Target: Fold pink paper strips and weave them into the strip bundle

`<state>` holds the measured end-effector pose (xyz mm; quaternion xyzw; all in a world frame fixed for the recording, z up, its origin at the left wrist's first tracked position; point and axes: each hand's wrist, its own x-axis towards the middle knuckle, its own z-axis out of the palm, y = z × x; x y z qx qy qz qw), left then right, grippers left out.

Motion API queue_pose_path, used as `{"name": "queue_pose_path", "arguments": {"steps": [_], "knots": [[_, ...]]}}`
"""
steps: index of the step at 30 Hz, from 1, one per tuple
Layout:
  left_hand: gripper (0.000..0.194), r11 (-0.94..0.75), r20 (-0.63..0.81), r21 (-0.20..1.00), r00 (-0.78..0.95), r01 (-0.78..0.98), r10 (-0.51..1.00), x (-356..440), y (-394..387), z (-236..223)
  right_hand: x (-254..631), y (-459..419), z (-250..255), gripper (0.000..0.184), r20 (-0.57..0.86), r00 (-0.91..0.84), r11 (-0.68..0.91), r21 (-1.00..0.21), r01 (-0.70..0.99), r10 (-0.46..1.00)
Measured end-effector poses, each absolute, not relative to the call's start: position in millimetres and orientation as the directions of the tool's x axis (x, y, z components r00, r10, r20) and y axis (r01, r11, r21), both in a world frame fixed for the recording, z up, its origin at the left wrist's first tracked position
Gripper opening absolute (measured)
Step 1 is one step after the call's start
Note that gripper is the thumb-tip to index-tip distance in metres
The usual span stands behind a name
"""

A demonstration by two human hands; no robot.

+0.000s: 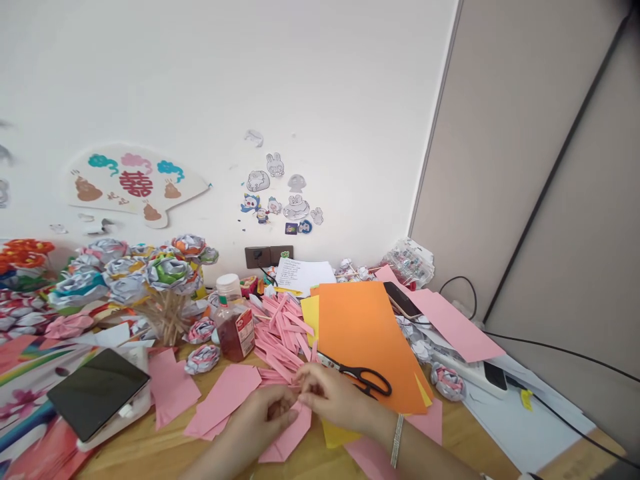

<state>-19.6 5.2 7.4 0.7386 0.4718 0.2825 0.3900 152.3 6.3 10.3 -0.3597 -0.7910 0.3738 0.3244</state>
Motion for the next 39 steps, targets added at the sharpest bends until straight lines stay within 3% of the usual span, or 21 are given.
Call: {"name": "queue_pose_path", "arguments": {"steps": [3,6,9,12,18,23,30,34,39], "knots": [[0.017,-0.153,0.027,0.917,0.327,0.368,0.945,-18.0,6.7,5.8,155.2,11.7,8.3,0.024,0.261,-0.415,0.391,-0.881,0.265,0.871],[0.022,0.013,-0.068,0.982,0.284,0.191,0.957,-16.9,9.3,7.6,156.7,17.7,0.6,0.027,0.22,-0.438,0.34,-0.916,0.216,0.872],[0.034,0.05,-0.058,0.998,0.222,0.042,0.973,-17.9,13.1,11.4,154.8,23.5,-10.9,0.029,0.154,-0.478,0.264,-0.949,0.173,0.865],[0.038,0.054,-0.048,0.998,0.186,-0.027,0.981,-20.0,15.7,12.2,153.4,28.8,-18.6,0.019,0.17,-0.435,0.266,-0.949,0.171,0.884],[0.028,-0.094,0.081,0.992,0.148,0.081,0.986,-23.9,11.8,9.7,156.7,29.4,-12.7,0.017,0.261,-0.388,0.365,-0.903,0.225,0.884],[0.026,-0.117,0.097,0.983,0.138,0.145,0.986,-25.0,9.6,16.4,156.3,26.0,-8.5,0.029,0.207,-0.407,0.287,-0.947,0.147,0.89],[0.027,-0.13,0.091,0.966,0.174,0.225,0.98,-30.2,15.2,13.5,157.7,29.1,-10.4,0.013,0.202,-0.394,0.247,-0.967,0.066,0.897],[0.031,-0.021,-0.016,0.989,0.252,0.145,0.968,-32.1,19.7,13.3,159.0,34.3,-14.7,0.016,0.167,-0.393,0.189,-0.982,0.019,0.904],[0.038,0.061,-0.061,0.998,0.188,0.009,0.98,-29.5,17.4,17.0,159.9,37.5,-15.8,0.022,0.181,-0.378,0.174,-0.983,-0.052,0.908]]}}
